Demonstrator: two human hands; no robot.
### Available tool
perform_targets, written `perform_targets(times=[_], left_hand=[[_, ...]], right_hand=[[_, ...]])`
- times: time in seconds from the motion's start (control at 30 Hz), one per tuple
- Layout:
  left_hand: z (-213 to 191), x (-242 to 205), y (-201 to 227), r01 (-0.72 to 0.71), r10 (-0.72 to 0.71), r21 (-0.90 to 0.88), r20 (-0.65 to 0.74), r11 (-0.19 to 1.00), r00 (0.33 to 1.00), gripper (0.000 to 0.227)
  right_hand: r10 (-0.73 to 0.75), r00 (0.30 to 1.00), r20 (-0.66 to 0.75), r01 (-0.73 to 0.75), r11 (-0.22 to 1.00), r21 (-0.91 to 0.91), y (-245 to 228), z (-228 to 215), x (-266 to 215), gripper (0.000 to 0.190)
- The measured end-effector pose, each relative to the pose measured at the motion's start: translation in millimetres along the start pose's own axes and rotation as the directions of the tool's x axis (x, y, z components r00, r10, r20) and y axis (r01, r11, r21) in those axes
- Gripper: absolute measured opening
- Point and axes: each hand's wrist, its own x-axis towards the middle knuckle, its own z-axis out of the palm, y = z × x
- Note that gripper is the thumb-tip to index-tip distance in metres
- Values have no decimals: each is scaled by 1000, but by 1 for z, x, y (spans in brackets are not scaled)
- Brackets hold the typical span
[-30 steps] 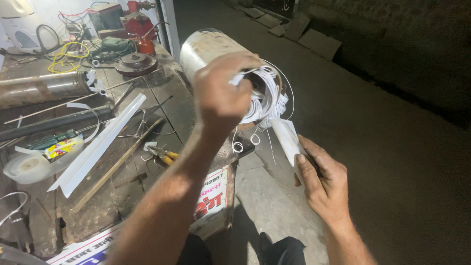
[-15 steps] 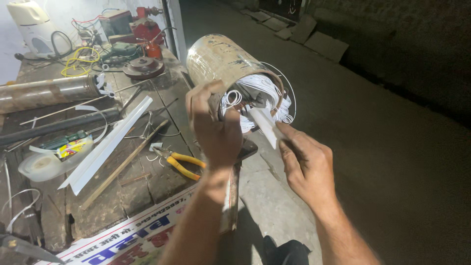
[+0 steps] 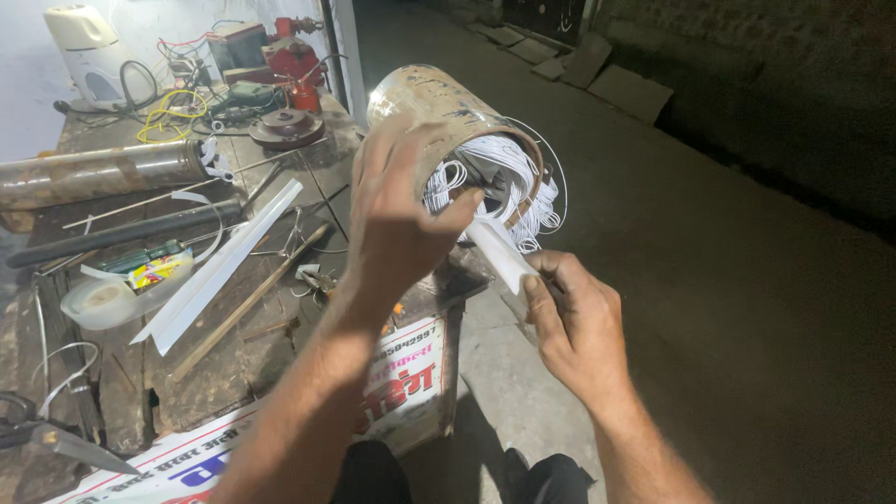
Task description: The person uses pliers and a wooden stick to pull, straighten, and coil white wire from a metal cylinder onto a workbench. They repeatedly adjust the wire, insert a plastic strip into the cylinder, and continue winding the wire into a neat bundle.
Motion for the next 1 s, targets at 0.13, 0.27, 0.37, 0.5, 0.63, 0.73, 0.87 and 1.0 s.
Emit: perform_targets(times=[0.13, 0.27, 0.37, 0.5, 0.63, 0.73, 0.87, 1.0], left_hand=[[-4, 38, -10, -55, 118, -220, 284, 974, 952, 50], [10, 77, -17, 31, 104, -243, 524, 970, 845, 39], [28, 106, -20, -7, 149, -217, 648, 976, 747, 37], [43, 132, -25, 85, 36, -99, 835, 991, 549, 36], [44, 125, -28, 187, -72, -43, 823, 981, 563, 32], [42, 113, -28, 117, 64, -183, 757, 976, 650, 30], [58, 117, -20, -56, 66, -43, 846, 997, 528, 45], [68, 113, -13, -142, 110, -42, 852, 989, 512, 35]], right_hand=[[32, 999, -3, -32, 998, 49, 9, -4, -4, 10], [30, 999, 14, -30, 999, 41, 16, -8, -9, 11], [40, 999, 22, -41, 998, 45, 17, -8, -13, 11], [41, 999, -9, -41, 998, 56, 17, -9, -9, 13], [15, 1000, -16, -15, 999, 39, 16, -9, -5, 19], [21, 1000, -19, -20, 999, 43, 14, -3, -2, 23], [34, 999, -11, -34, 999, 16, 16, 2, 0, 25], [34, 999, -21, -33, 999, 26, 21, 4, -1, 25]])
